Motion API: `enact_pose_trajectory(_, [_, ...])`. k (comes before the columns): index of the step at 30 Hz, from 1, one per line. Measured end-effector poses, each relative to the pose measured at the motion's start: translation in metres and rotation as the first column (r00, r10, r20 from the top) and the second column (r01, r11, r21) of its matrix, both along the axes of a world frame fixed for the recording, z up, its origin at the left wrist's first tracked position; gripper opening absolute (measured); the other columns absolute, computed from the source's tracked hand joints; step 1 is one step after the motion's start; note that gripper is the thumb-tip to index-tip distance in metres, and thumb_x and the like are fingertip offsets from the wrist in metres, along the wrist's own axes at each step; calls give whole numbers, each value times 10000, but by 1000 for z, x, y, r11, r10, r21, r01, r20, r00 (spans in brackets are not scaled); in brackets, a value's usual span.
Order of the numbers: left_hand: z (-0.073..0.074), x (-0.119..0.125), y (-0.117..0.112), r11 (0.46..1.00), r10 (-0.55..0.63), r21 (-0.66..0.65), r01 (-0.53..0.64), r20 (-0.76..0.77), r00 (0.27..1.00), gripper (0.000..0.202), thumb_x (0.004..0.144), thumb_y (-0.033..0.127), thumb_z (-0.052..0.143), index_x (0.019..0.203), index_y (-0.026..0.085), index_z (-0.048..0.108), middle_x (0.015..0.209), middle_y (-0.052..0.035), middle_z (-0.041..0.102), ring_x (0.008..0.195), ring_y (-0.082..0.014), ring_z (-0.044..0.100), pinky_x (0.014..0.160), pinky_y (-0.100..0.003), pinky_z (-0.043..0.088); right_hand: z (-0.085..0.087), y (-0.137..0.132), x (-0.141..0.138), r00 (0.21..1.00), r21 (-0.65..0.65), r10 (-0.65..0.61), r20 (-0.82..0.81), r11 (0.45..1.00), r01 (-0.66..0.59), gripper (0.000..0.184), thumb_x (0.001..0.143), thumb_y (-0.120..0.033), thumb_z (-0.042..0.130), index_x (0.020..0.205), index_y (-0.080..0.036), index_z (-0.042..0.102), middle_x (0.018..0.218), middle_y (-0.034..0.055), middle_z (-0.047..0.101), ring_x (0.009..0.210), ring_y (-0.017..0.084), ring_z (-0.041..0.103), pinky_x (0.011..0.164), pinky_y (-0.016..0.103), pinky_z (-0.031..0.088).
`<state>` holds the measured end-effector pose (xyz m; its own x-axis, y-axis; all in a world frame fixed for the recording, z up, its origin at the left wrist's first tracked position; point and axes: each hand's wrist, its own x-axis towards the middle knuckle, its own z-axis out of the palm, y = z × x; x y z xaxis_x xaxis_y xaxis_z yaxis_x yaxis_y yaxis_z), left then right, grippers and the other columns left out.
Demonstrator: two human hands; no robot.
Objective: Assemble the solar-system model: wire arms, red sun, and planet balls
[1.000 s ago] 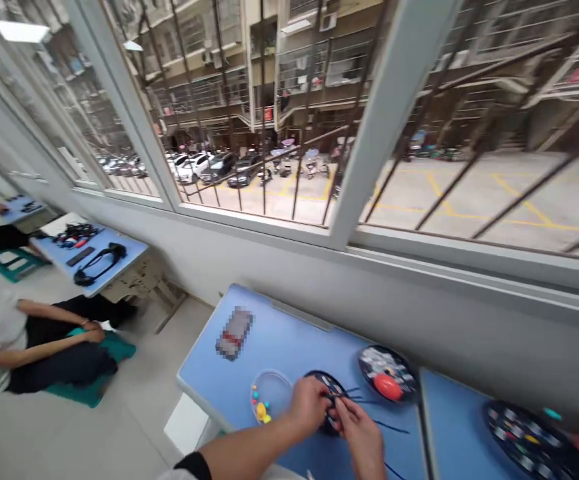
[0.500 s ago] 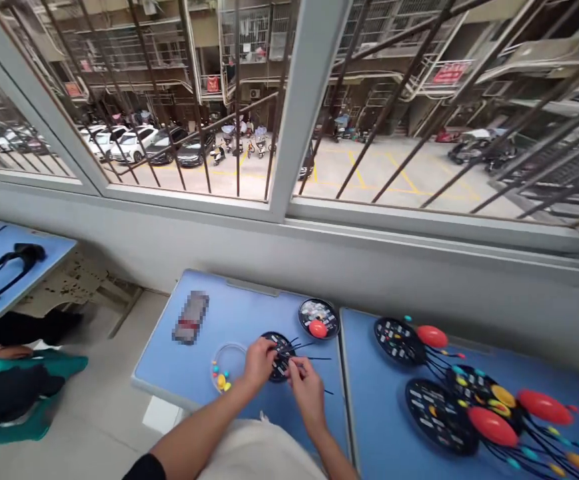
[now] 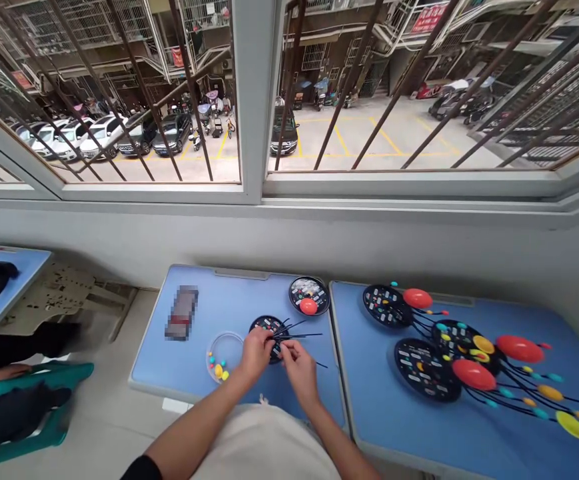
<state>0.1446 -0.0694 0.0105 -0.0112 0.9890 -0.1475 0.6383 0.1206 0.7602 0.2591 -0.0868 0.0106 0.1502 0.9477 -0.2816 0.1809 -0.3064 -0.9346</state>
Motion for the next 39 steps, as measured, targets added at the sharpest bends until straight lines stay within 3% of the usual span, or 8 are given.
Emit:
enact_pose_trajectory(7, [-1, -2, 3, 1000, -20, -23, 19, -30, 999, 180, 735, 61, 550, 804, 170, 675, 785, -29, 648, 770, -146, 576, 736, -261, 454, -4, -1, -1, 997, 27, 33, 75, 999, -36, 273, 723, -432, 517, 722, -175, 609, 565, 21, 631, 513, 166, 562, 502, 257, 425])
enact_pose_trajectory(12, [-3, -2, 3, 1000, -13, -12, 13, -27, 1000, 183, 752, 74, 543, 838, 168, 674, 816, -33, 651, 788, -143, 576, 753, -259, 446, -3, 1, -2, 988, 70, 53, 147, 995, -64, 297, 771, -364, 463, 929, -176, 631, 735, 54, 697, 631, 191, 618, 605, 282, 455])
enact_pose_trajectory(18, [-3, -1, 5, 999, -49, 14, 50, -23, 999, 215, 732, 35, 515, 782, 171, 674, 773, -23, 622, 751, -133, 556, 699, -234, 433, -2, 2, -7, 970, 119, 81, 230, 987, -111, 315, 795, -322, 420, 945, -203, 670, 938, 68, 700, 784, 218, 637, 724, 312, 457])
enact_pose_trajectory(26, [-11, -5, 8, 998, -62, 17, 63, -32, 998, 181, 720, 34, 511, 714, 148, 652, 717, -31, 612, 709, -143, 549, 669, -245, 421, -20, -2, -5, 954, 89, 163, 252, 978, -191, 350, 803, -292, 386, 1029, -223, 645, 878, 43, 713, 674, 197, 640, 668, 310, 485])
enact_pose_trajectory(32, [-21, -1, 2, 999, 2, 46, -1, -14, 1000, 159, 745, 62, 504, 784, 145, 634, 780, -45, 639, 729, -152, 570, 692, -266, 444, -19, -9, 0, 955, 73, 200, 220, 973, -220, 364, 778, -299, 411, 1068, -211, 613, 773, 48, 710, 634, 208, 635, 603, 301, 471])
enact_pose_trajectory(39, [-26, 4, -1, 996, 56, 69, -58, 39, 998, 133, 745, 101, 543, 831, 156, 628, 824, -51, 638, 803, -173, 568, 772, -315, 453, -26, -25, 16, 971, -36, 197, 137, 980, -194, 262, 725, -348, 467, 849, -197, 641, 586, 23, 650, 510, 189, 574, 530, 288, 428])
